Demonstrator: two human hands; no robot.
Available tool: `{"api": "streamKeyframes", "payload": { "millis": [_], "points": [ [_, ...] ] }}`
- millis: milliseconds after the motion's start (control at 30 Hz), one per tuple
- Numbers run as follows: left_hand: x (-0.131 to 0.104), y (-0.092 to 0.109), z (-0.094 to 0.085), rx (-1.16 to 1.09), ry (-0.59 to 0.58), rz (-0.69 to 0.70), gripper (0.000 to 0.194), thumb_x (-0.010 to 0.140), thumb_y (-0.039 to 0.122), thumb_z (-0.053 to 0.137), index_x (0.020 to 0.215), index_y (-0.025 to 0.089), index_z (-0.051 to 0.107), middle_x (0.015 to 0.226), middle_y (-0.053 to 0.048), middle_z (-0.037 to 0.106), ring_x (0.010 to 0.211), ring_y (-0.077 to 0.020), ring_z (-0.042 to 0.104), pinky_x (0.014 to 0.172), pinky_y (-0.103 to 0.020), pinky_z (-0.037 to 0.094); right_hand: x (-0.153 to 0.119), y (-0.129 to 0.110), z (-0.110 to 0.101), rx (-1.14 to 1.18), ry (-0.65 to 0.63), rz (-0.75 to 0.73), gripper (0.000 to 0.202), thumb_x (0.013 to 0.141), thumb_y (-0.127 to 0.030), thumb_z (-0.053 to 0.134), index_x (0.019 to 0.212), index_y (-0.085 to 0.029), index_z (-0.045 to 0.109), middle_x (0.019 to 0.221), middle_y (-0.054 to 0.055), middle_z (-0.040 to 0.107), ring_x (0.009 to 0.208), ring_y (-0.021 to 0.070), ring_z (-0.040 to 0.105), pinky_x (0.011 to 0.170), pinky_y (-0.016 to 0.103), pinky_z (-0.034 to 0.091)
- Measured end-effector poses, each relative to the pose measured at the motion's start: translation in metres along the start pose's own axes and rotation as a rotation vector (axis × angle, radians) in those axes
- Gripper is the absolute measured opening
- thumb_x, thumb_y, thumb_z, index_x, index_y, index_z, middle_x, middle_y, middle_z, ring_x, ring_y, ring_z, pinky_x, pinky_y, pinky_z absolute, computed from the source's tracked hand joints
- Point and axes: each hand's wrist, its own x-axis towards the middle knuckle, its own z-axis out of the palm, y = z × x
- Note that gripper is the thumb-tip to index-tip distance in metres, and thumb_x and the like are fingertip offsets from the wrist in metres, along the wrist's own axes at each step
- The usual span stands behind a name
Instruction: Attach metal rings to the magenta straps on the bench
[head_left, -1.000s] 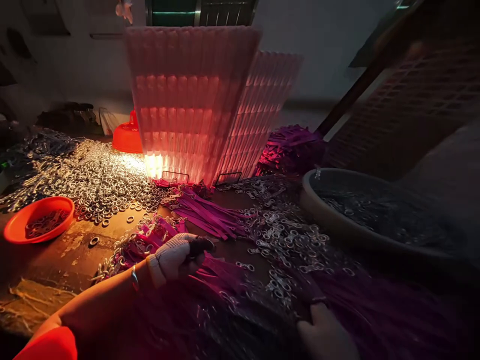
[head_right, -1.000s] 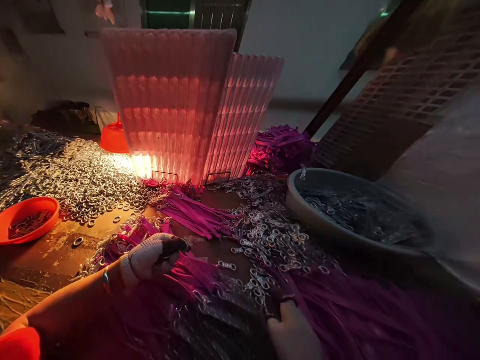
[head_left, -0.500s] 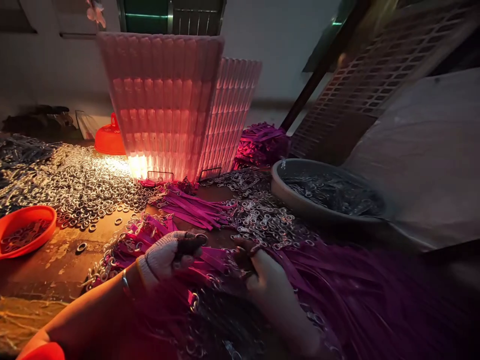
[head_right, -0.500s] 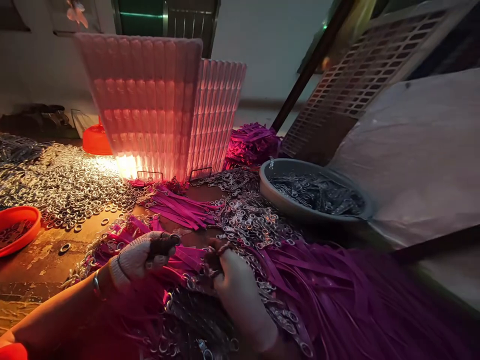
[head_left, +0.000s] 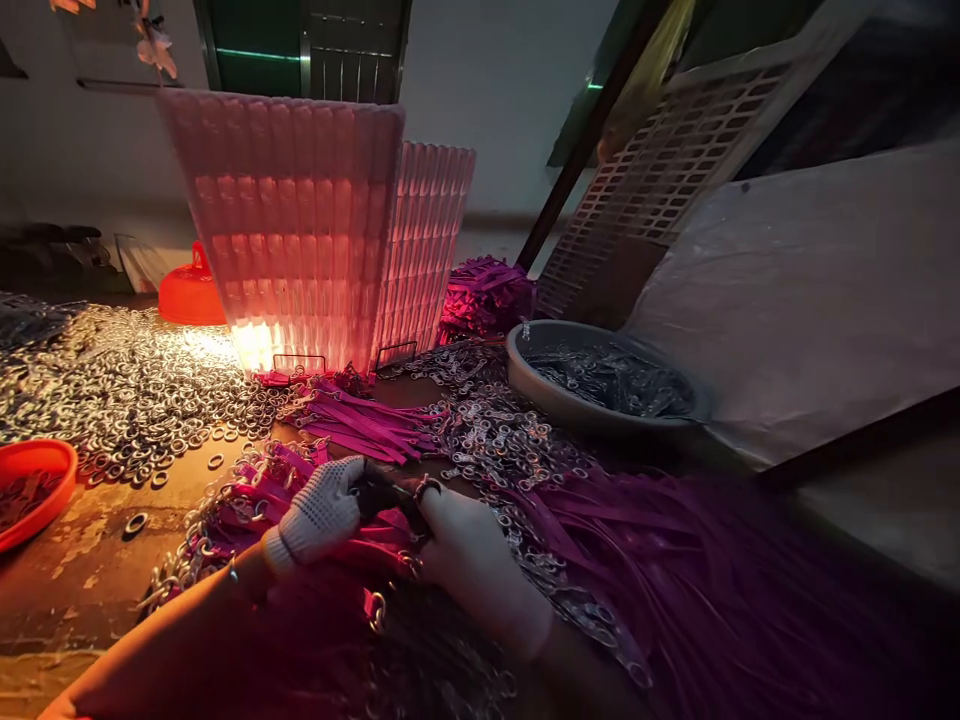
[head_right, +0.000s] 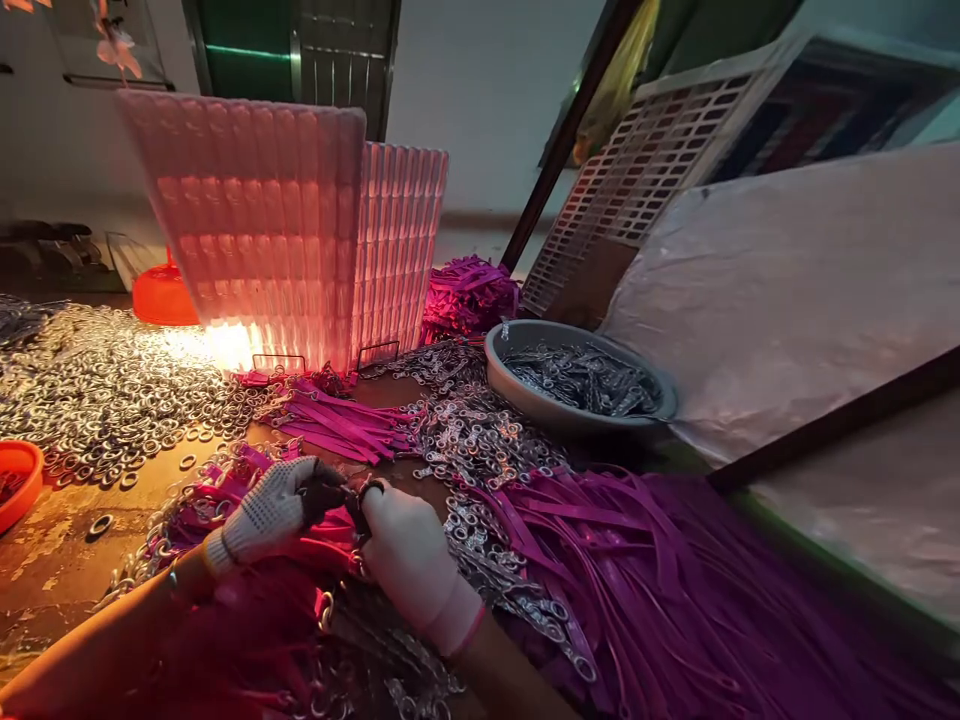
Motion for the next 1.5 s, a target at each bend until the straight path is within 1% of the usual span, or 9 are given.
{"api": "streamKeyframes", "payload": {
  "millis": [100, 200, 433, 633, 767, 933, 1100, 1267, 1500],
  "points": [
    [0.002, 0.002, -0.005, 0.285, -0.059, 0.182, 0.015, 0.082, 0.026, 0.061, 0.089, 0.014, 0.063, 0.081, -0.004, 0.065, 0.072, -0.0127, 0.055, 0.066, -0.023, 0.043, 0.004, 0.001, -0.016, -0.134, -0.173, -0.007, 0.019, 0.075, -0.01, 0.055, 0.09, -0.016, 0.064, 0.084, 0.009, 0.07, 0.07, 0.0167, 0.06, 0.058, 0.027, 0.029],
    [0.006, 0.0, -0.001, 0.315, -0.106, 0.157, 0.004, 0.075, 0.017, 0.059, 0.074, 0.014, 0.058, 0.07, -0.002, 0.059, 0.063, -0.0103, 0.046, 0.06, -0.022, 0.038, 0.004, 0.002, -0.022, -0.092, -0.226, -0.036, 0.012, 0.074, -0.016, 0.059, 0.085, -0.016, 0.063, 0.082, 0.008, 0.07, 0.069, 0.017, 0.06, 0.056, 0.028, 0.024],
    [0.035, 0.01, 0.025, -0.184, -0.14, -0.284, 0.014, 0.079, 0.029, 0.044, 0.074, 0.018, 0.05, 0.054, 0.007, 0.035, 0.04, -0.0046, 0.027, 0.04, -0.017, 0.027, -0.006, 0.019, 0.018, 0.17, 0.16, 0.168, 0.006, 0.075, -0.018, 0.054, 0.071, -0.019, 0.058, 0.069, 0.006, 0.065, 0.061, 0.0154, 0.054, 0.056, 0.027, 0.026],
    [0.161, 0.0, 0.039, 0.829, -0.205, -0.053, 0.022, 0.09, 0.023, 0.045, 0.087, 0.015, 0.066, 0.077, -0.004, 0.064, 0.07, -0.0133, 0.06, 0.062, -0.023, 0.047, -0.002, 0.063, 0.039, 0.397, 0.412, 0.421, 0.021, 0.078, -0.011, 0.04, 0.078, -0.019, 0.059, 0.072, 0.005, 0.065, 0.065, 0.017, 0.053, 0.059, 0.027, 0.032],
    [0.248, -0.021, 0.06, 1.001, -0.206, -0.091, 0.02, 0.091, 0.025, 0.057, 0.103, 0.011, 0.064, 0.104, -0.01, 0.065, 0.097, -0.0201, 0.062, 0.084, -0.036, 0.052, -0.012, 0.075, 0.048, 0.543, 0.382, 0.381, 0.02, 0.082, -0.016, 0.04, 0.076, -0.02, 0.059, 0.068, 0.003, 0.063, 0.061, 0.0163, 0.053, 0.056, 0.025, 0.034],
    [0.291, -0.035, 0.081, 1.023, -0.202, -0.176, 0.033, 0.091, 0.034, 0.058, 0.118, 0.014, 0.058, 0.117, -0.01, 0.06, 0.102, -0.0214, 0.061, 0.087, -0.042, 0.052, -0.019, 0.081, 0.054, 0.589, 0.294, 0.389, 0.024, 0.079, -0.013, 0.04, 0.079, -0.018, 0.063, 0.069, 0.004, 0.065, 0.063, 0.0167, 0.056, 0.058, 0.025, 0.037],
    [0.263, -0.015, 0.049, 0.83, -0.202, -0.171, 0.022, 0.092, 0.028, 0.053, 0.1, 0.011, 0.064, 0.086, -0.007, 0.064, 0.074, -0.0139, 0.061, 0.065, -0.026, 0.051, -0.008, 0.088, 0.033, 0.63, 0.323, 0.341, 0.034, 0.074, -0.007, 0.036, 0.088, -0.019, 0.064, 0.086, 0.005, 0.067, 0.078, 0.0171, 0.057, 0.074, 0.026, 0.043],
    [0.164, 0.008, 0.01, 0.523, -0.261, -0.203, 0.032, 0.093, 0.035, 0.035, 0.09, 0.014, 0.059, 0.054, 0.004, 0.043, 0.038, -0.0061, 0.035, 0.038, -0.018, 0.03, 0.015, 0.077, 0.015, 0.545, 0.362, 0.225, 0.034, 0.065, -0.002, 0.037, 0.082, -0.02, 0.061, 0.088, 0.006, 0.065, 0.082, 0.0178, 0.055, 0.076, 0.027, 0.041],
    [0.073, 0.012, 0.005, -0.087, -0.143, -0.27, 0.038, 0.083, 0.052, 0.055, 0.068, 0.018, 0.044, 0.051, 0.007, 0.037, 0.036, -0.0039, 0.026, 0.033, -0.017, 0.019, 0.028, 0.038, 0.001, 0.213, 0.134, 0.189, 0.023, 0.071, -0.004, 0.043, 0.078, -0.019, 0.06, 0.078, 0.005, 0.065, 0.07, 0.0166, 0.055, 0.062, 0.028, 0.031]
  ]
}}
